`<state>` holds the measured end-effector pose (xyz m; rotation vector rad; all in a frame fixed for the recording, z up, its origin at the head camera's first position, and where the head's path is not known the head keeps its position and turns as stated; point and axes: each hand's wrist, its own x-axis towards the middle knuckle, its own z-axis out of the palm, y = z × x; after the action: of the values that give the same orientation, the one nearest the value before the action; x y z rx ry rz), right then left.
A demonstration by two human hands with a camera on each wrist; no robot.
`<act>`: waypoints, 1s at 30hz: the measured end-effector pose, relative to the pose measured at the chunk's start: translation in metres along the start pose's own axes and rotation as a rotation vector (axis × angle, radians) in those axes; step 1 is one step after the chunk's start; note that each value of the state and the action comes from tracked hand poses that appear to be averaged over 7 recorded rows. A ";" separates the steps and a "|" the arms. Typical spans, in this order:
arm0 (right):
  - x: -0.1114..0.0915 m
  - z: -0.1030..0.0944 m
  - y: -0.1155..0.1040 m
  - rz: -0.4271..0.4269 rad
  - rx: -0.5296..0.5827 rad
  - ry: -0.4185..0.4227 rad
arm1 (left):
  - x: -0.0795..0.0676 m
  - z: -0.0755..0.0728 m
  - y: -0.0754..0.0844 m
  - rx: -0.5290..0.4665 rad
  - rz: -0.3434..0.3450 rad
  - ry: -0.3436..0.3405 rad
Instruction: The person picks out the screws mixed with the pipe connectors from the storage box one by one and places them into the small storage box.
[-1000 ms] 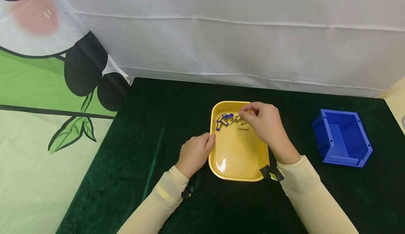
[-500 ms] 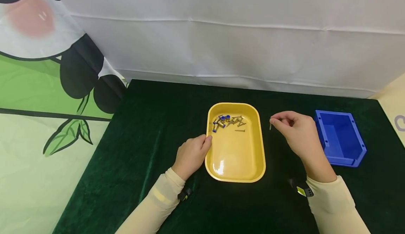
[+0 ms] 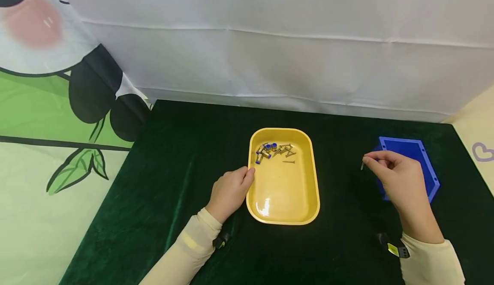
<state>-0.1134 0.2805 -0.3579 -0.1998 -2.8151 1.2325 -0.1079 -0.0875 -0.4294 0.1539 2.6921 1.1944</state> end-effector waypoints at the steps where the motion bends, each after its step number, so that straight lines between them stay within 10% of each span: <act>1: -0.001 -0.001 0.003 0.006 0.000 0.009 | -0.001 0.000 -0.001 -0.002 0.000 -0.001; 30: -0.009 -0.047 0.051 0.216 -0.124 0.186 | 0.000 0.000 0.000 -0.022 -0.036 -0.019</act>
<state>-0.0950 0.3476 -0.3639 -0.6064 -2.7638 1.0125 -0.1077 -0.0876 -0.4298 0.1127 2.6528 1.2050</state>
